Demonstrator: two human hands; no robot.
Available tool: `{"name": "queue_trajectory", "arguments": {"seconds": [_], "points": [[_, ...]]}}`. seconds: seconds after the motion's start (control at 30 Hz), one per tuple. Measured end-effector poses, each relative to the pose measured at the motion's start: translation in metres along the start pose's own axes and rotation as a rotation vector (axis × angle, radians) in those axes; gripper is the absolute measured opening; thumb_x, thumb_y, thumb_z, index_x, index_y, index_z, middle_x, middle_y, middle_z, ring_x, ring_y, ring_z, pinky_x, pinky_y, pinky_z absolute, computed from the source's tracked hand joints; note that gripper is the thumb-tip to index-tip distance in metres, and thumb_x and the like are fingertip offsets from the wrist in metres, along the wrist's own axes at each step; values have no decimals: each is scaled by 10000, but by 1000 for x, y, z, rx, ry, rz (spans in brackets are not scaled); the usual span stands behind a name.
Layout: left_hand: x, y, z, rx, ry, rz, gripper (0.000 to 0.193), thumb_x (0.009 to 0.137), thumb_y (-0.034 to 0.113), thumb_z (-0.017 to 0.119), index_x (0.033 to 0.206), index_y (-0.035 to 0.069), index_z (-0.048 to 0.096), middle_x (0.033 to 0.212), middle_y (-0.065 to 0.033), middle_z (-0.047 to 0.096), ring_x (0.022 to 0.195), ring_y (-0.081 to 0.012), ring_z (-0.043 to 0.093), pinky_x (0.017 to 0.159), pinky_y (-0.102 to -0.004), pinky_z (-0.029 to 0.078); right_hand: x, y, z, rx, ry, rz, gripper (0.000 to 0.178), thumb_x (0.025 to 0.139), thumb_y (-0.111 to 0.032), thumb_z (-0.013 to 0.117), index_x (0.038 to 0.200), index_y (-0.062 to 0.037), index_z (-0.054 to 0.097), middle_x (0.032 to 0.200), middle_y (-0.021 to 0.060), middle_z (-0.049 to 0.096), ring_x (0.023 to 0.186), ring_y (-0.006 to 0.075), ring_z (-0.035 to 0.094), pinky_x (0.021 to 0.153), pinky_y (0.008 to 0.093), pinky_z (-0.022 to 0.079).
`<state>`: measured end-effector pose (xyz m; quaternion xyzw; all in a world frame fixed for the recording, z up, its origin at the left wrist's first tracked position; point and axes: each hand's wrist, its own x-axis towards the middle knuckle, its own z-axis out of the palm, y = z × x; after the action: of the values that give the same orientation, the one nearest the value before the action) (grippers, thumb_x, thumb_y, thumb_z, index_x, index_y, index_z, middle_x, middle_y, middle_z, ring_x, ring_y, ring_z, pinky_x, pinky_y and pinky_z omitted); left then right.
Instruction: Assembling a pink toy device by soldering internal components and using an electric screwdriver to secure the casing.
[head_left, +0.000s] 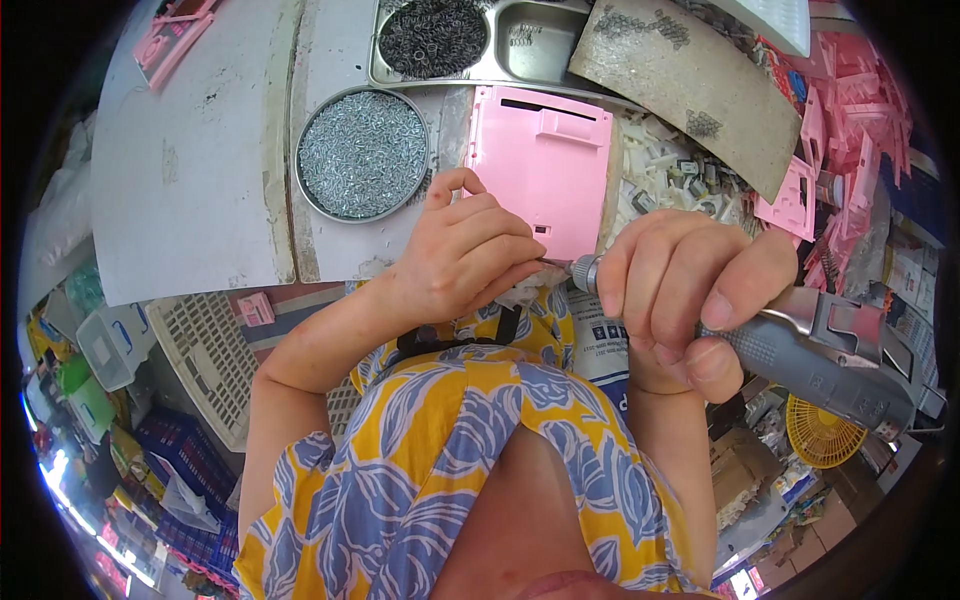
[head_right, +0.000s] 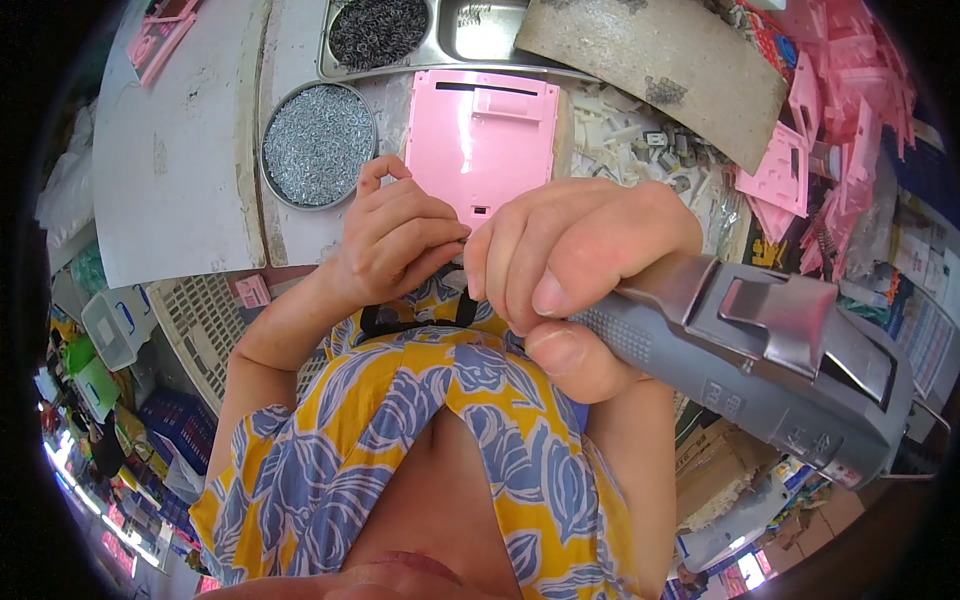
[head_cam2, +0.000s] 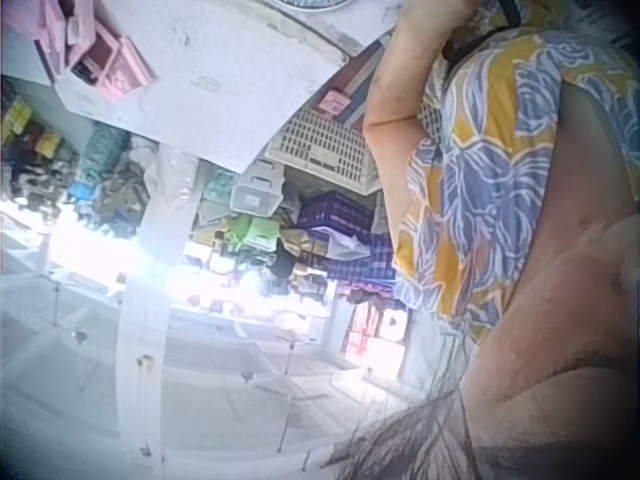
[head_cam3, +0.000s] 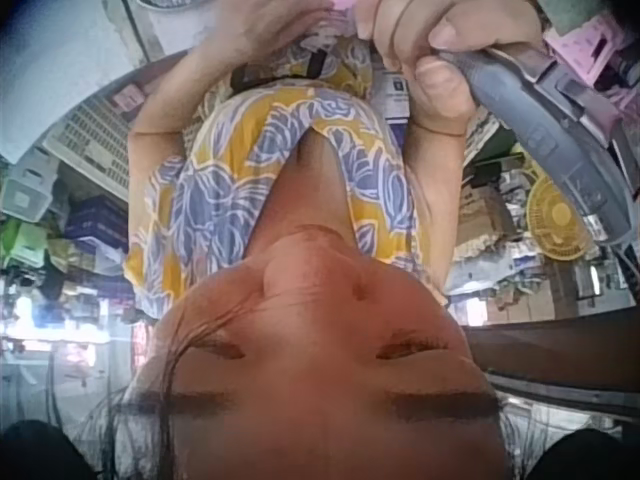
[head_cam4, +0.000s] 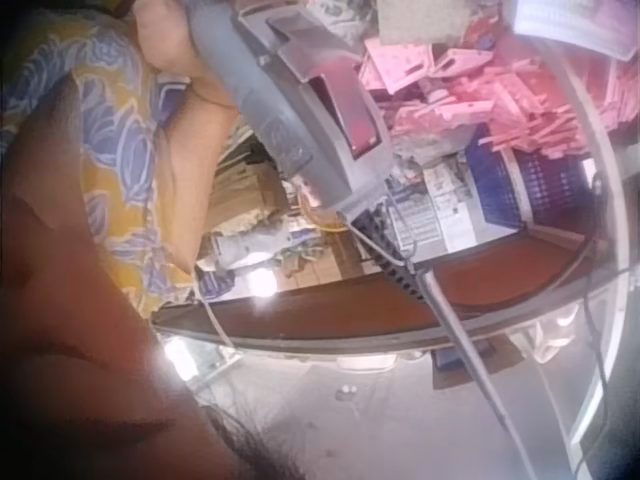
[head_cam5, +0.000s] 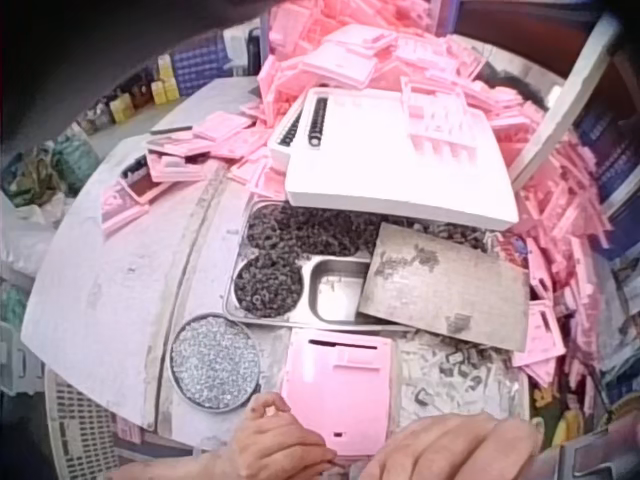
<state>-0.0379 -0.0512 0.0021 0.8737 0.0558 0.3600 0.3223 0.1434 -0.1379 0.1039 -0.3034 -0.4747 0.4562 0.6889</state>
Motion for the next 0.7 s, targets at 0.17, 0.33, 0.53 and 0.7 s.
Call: {"name": "queue_trajectory", "arguments": {"seconds": [0.17, 0.33, 0.53, 0.7], "points": [[14, -2, 6, -33, 7, 42, 194, 779, 126, 814, 887, 90, 656, 849, -16, 645, 733, -181, 616, 805, -388, 427, -17, -7, -7, -8, 90, 55, 252, 866, -151, 748, 966, -128, 518, 615, -16, 555, 510, 129, 525, 607, 325, 498], [27, -1, 16, -88, -58, -125, 226, 789, 66, 779, 721, 68, 563, 688, -70, 544, 614, -264, 542, 628, -389, 389, -55, -3, -25, -106, 214, 130, 231, 863, -64, 720, 985, -80, 524, 703, 46, 572, 615, 180, 547, 703, 394, 507], [26, -15, 18, -231, -287, -171, 313, 825, 101, 759, 657, 58, 497, 629, -89, 490, 600, -309, 522, 600, -407, 385, -64, 5, -30, -102, 168, 120, 225, 829, -12, 714, 941, -75, 530, 691, 58, 584, 613, 189, 558, 690, 386, 522], [25, -14, 14, -277, -291, -211, 245, 829, 117, 761, 725, 64, 545, 680, -77, 530, 656, -290, 551, 640, -402, 405, -59, 18, -28, -298, 46, 28, 170, 735, 54, 694, 815, -33, 571, 609, 74, 555, 528, 234, 585, 543, 352, 537]]}}
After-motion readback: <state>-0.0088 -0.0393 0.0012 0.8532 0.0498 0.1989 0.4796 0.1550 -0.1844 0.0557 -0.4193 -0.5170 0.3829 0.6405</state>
